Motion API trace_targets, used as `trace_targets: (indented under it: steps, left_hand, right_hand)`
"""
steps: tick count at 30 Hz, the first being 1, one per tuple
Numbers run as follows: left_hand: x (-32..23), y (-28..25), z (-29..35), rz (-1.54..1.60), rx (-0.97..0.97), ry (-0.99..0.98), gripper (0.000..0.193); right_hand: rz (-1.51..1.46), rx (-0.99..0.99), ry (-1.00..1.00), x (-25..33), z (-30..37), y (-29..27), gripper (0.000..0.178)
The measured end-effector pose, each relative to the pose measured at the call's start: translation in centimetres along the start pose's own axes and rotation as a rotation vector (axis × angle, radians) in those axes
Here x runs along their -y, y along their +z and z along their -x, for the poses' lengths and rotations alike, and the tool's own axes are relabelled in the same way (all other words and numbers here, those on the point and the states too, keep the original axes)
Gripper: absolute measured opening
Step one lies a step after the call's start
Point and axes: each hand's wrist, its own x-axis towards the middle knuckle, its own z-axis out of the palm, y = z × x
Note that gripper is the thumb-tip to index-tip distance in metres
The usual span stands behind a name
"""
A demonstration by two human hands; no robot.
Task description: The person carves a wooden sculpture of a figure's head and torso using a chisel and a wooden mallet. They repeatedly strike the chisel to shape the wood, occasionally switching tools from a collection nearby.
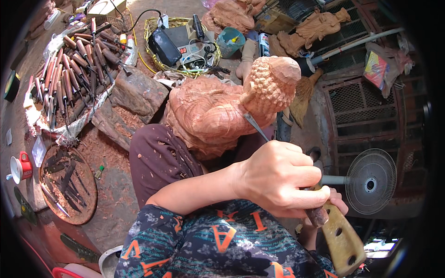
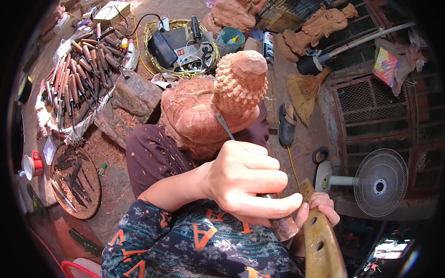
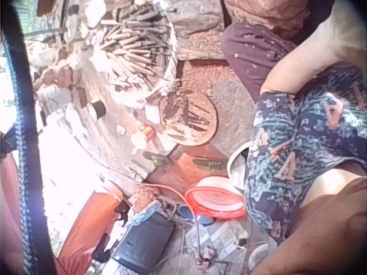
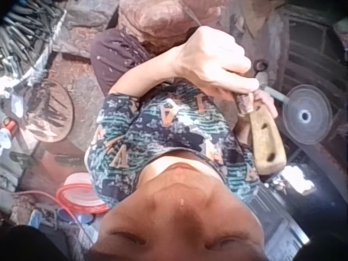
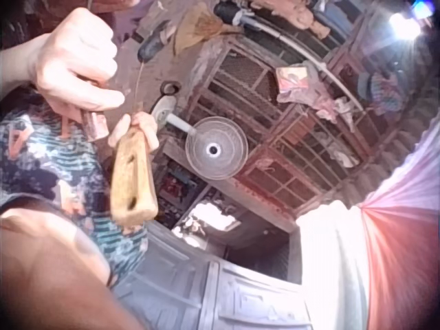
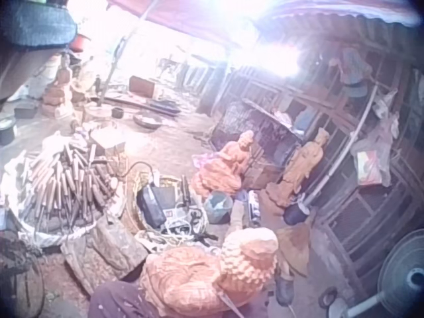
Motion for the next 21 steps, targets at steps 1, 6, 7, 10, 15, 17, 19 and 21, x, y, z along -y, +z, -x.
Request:
trace_targets:
  steps: [1,6,7,10,15,17,19,21]
  left_hand:
    - [0.0,0.0,0.1,0.011,0.012,-0.007,0.023]
    - [0.2,-0.2,0.0,0.034,0.021,-0.008,0.026]
    - [0.1,-0.2,0.1,0.016,0.031,-0.006,0.027]
    - [0.1,-0.5,-0.1,-0.006,0.041,-0.011,0.027]
    - [0.3,-0.6,-0.2,0.028,0.049,-0.007,0.030]
    - [0.3,-0.7,-0.1,0.003,0.053,-0.010,0.030]
    - [0.3,-0.8,0.0,-0.037,0.072,-0.008,0.030]
    - [0.1,-0.4,0.0,-0.078,0.089,0.002,0.028]
  right_hand:
    - [-0.018,-0.035,-0.041,-0.5,0.4,0.1,0.029]
    - [0.046,0.047,0.076,0.3,0.0,-0.5,0.028]
    - [-0.112,-0.057,0.033,-0.3,0.4,-0.1,0.028]
    - [0.191,0.091,0.082,0.6,-0.1,-0.3,0.030]
    - [-0.128,-0.069,-0.017,-0.7,0.0,0.0,0.029]
    - [0.066,0.038,0.018,-0.6,0.2,-0.4,0.029]
    - [0.285,0.203,0.119,0.0,-0.1,-0.9,0.031]
    - [0.306,0.244,0.175,-0.1,0.3,-1.8,0.038]
